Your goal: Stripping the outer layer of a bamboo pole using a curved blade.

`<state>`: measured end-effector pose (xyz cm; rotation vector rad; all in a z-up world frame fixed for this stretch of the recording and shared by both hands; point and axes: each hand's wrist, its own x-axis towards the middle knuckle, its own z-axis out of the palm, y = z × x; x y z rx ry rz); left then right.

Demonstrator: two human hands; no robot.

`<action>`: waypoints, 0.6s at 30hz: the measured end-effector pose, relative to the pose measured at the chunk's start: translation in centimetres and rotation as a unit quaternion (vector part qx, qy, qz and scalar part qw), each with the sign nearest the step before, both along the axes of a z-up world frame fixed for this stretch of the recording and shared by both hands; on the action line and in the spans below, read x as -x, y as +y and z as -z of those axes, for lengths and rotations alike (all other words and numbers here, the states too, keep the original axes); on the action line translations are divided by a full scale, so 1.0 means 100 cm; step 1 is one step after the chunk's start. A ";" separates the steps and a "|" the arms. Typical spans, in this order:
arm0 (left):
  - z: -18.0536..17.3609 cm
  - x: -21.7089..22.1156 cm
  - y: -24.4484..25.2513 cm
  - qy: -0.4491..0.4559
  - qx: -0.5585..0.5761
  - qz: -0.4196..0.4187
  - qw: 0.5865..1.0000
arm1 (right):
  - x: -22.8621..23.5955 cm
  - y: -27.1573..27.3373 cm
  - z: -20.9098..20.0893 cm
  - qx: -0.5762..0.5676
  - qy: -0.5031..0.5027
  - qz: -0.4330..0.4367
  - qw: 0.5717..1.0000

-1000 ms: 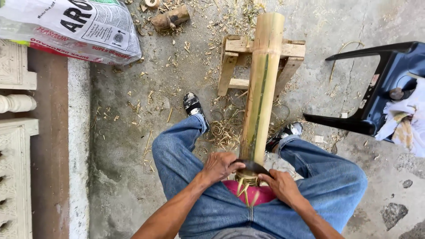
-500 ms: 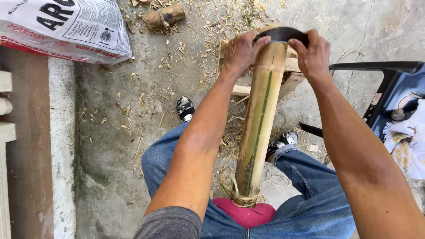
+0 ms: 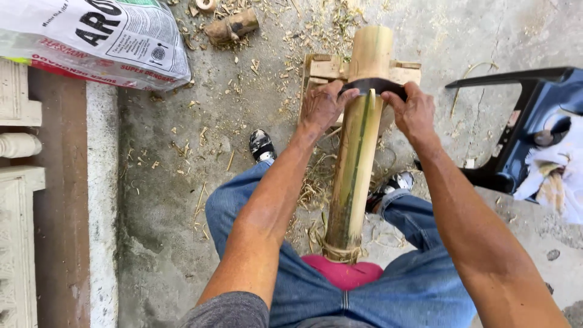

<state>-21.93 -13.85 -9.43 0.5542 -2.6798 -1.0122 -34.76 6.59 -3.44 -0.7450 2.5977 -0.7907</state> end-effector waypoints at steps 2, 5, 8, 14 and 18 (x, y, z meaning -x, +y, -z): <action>-0.006 -0.029 0.018 -0.009 0.023 0.016 1.000 | -0.031 0.021 -0.003 -0.009 0.009 -0.008 1.000; -0.032 -0.094 0.059 -0.003 0.015 0.018 1.000 | -0.097 0.060 -0.013 -0.054 0.054 -0.046 0.996; -0.050 -0.165 0.103 0.029 -0.005 0.040 0.999 | -0.177 0.108 -0.029 0.007 -0.005 0.017 1.000; -0.059 -0.258 0.135 -0.079 -0.079 0.149 0.982 | -0.253 0.176 -0.024 0.005 -0.039 -0.060 0.997; -0.061 -0.198 0.098 -0.059 -0.097 0.114 0.987 | -0.190 0.136 -0.023 -0.132 -0.235 -0.068 0.960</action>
